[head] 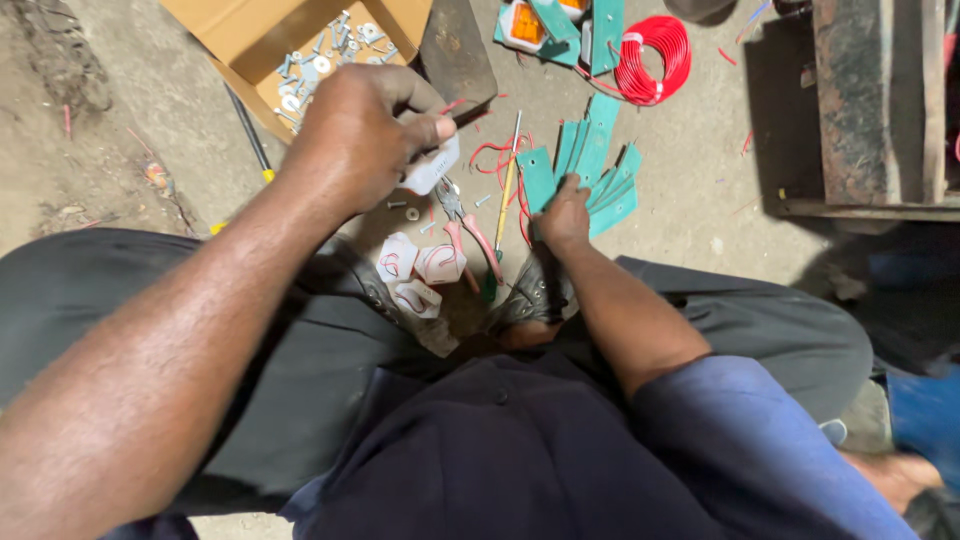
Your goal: The person sits on the floor and assembles small electrical components, attaching orange indicator lights to teal metal brackets using a screwdriver and pliers. They handle red wires, screws, and washers, tightening connections and placing finished units aside.
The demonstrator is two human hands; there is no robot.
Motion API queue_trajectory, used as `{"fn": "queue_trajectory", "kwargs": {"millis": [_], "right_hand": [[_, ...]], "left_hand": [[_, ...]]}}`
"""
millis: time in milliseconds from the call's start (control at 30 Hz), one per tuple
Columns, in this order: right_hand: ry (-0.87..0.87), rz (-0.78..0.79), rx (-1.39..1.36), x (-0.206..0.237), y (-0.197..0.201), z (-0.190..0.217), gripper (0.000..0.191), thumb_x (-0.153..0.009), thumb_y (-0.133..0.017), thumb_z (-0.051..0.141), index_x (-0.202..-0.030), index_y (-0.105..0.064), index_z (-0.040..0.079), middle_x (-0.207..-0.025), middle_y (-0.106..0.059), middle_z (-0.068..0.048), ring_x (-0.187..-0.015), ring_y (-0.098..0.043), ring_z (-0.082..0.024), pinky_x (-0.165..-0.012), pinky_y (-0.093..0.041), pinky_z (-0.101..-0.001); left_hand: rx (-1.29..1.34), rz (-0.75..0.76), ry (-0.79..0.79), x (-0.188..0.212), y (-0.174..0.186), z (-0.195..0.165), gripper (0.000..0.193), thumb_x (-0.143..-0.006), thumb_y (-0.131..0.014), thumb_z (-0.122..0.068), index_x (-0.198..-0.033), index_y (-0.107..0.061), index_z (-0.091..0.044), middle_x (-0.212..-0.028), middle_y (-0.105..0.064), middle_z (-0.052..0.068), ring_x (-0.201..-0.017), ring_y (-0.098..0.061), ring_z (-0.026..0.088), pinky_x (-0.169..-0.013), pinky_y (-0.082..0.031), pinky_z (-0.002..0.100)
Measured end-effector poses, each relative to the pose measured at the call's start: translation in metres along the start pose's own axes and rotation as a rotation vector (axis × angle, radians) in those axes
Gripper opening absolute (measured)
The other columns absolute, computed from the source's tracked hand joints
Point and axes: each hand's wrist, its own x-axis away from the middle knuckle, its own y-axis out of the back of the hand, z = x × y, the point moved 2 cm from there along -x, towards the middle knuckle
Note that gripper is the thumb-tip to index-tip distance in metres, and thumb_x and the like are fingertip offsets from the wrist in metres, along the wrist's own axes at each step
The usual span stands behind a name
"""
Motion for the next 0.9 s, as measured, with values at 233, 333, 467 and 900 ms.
{"fn": "queue_trajectory", "kwargs": {"millis": [233, 333, 467, 900], "right_hand": [[-0.155, 0.307, -0.220, -0.035, 0.057, 0.002, 0.048, -0.083, -0.084, 0.018, -0.123, -0.073, -0.008, -0.096, -0.075, -0.017, -0.088, -0.076, -0.032, -0.076, -0.060, -0.0440], [-0.243, 0.319, -0.887, -0.010, 0.116, 0.051, 0.050, -0.091, -0.066, 0.010, -0.139, -0.056, 0.003, -0.098, -0.070, -0.013, -0.079, -0.068, -0.027, -0.063, -0.063, -0.0412], [0.030, 0.522, -1.089, 0.044, 0.190, 0.115, 0.052, -0.092, -0.052, -0.004, -0.143, -0.049, 0.005, -0.111, -0.068, -0.012, -0.090, -0.072, -0.023, -0.078, -0.065, -0.0385], [0.353, 0.501, -1.221, 0.118, 0.218, 0.170, 0.049, -0.092, -0.062, -0.002, -0.140, -0.055, -0.001, -0.121, -0.068, -0.006, -0.102, -0.067, -0.010, -0.092, -0.056, -0.0267]], "left_hand": [[0.051, 0.041, -0.002, 0.001, -0.006, 0.008, 0.016, -0.088, -0.079, -0.019, -0.099, -0.078, -0.007, -0.075, -0.074, 0.006, -0.063, -0.068, 0.012, -0.059, -0.054, 0.032], [0.025, 0.006, -0.010, 0.003, -0.008, 0.003, 0.019, -0.088, -0.079, -0.024, -0.099, -0.078, -0.007, -0.076, -0.075, 0.007, -0.065, -0.070, 0.015, -0.062, -0.055, 0.035], [-0.173, -0.066, -0.033, 0.014, -0.009, -0.006, 0.024, -0.090, -0.077, -0.032, -0.102, -0.079, -0.011, -0.082, -0.075, 0.013, -0.073, -0.071, 0.028, -0.072, -0.053, 0.044], [-0.379, -0.153, -0.387, 0.032, -0.024, -0.010, 0.020, -0.089, -0.073, -0.026, -0.096, -0.077, -0.007, -0.085, -0.072, 0.016, -0.087, -0.068, 0.037, -0.078, -0.053, 0.052]]}}
